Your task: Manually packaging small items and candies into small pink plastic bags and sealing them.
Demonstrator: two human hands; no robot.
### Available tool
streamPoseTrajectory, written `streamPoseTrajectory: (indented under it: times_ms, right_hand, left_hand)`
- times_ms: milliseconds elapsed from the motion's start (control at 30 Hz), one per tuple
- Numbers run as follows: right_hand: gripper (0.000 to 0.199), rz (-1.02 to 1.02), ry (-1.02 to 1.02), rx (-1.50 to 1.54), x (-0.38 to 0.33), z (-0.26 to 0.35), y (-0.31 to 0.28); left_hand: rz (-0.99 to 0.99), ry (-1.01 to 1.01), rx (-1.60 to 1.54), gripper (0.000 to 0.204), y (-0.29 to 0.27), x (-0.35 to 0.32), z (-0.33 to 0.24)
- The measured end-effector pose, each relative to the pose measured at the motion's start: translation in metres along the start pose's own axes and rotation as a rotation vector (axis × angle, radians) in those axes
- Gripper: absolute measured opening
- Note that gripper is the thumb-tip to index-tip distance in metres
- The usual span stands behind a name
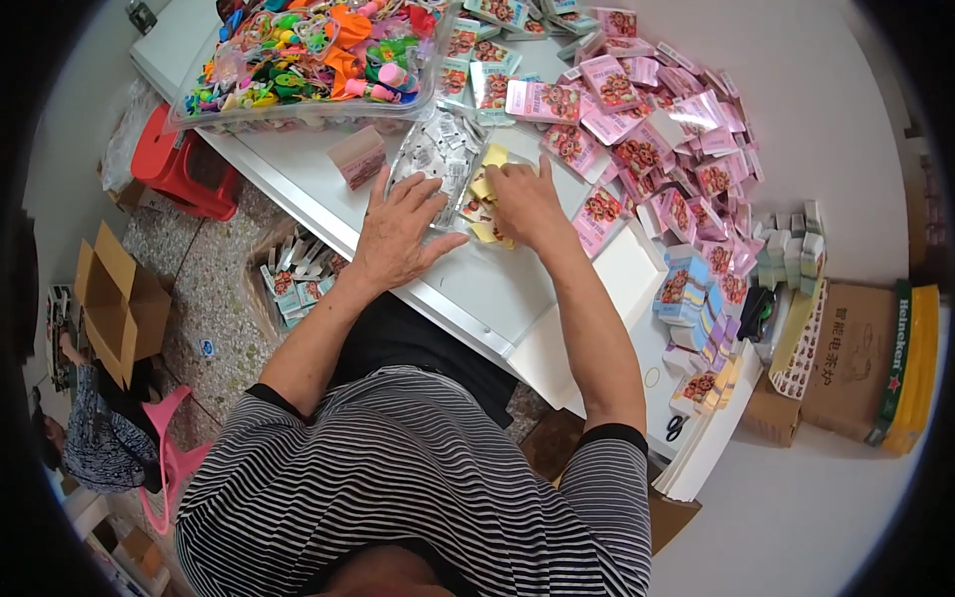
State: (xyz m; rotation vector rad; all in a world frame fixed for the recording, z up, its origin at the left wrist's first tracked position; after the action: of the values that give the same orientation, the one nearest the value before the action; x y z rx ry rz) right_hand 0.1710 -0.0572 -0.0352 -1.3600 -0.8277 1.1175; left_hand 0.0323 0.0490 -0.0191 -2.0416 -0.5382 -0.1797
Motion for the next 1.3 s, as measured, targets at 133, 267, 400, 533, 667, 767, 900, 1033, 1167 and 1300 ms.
streamPoseTrajectory:
  times_ms: [133, 267, 400, 533, 667, 767, 900, 1033, 1167, 1300]
  right_hand:
    - [0.028, -0.161, -0.014, 0.08, -0.004, -0.005, -0.017]
    - [0.019, -0.395, 0.001, 0.245, -0.019, -0.01, -0.048]
    - [0.021, -0.609, 0.099, 0.501, -0.038, -0.021, -0.062]
    - [0.025, -0.664, 0.19, 0.622, -0.045, -0.026, -0.059]
    - [0.031, -0.661, 0.251, 0.558, -0.047, -0.031, -0.058]
    - [0.043, -0.658, 0.294, 0.471, -0.047, -0.038, -0.054]
    - [0.058, -0.696, 0.372, 0.373, -0.05, -0.045, -0.057]
    - [0.064, -0.699, 0.45, 0.3, -0.051, -0.047, -0.058]
    - [0.054, -0.716, 0.455, 0.306, -0.049, -0.055, -0.053]
    - [0.035, -0.824, 0.232, 0.512, -0.044, -0.042, -0.057]
  left_hand:
    - [0.009, 0.005, -0.006, 0.06, 0.001, 0.001, 0.0]
    - [-0.009, -0.007, -0.008, 0.06, -0.002, -0.001, 0.003]
    - [-0.013, -0.001, -0.006, 0.06, -0.003, 0.0, 0.002]
    - [0.0, -0.002, -0.003, 0.06, 0.0, 0.001, 0.002]
    - [-0.004, 0.004, 0.002, 0.06, -0.001, 0.0, 0.001]
    - [-0.001, 0.005, 0.004, 0.059, 0.0, 0.0, 0.001]
    - [0.003, 0.008, 0.016, 0.06, 0.001, 0.0, 0.0]
    - [0.01, 0.003, 0.019, 0.061, 0.002, 0.0, 0.001]
    - [0.014, 0.005, 0.01, 0.061, 0.001, 0.001, 0.0]
    - [0.015, 0.002, 0.016, 0.061, 0.001, 0.0, 0.001]
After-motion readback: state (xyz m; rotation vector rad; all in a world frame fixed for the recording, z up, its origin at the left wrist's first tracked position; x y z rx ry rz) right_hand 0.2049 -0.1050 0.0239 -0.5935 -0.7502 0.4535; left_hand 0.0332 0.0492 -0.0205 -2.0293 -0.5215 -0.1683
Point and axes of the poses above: each hand's wrist, its own x-axis towards the middle knuckle, its own y-axis out of the palm, z = x × y, the point moved 8 cm from there along x, towards the middle knuckle, and after that the axes turned 14 degrees about -y, right-handed, at the moved point
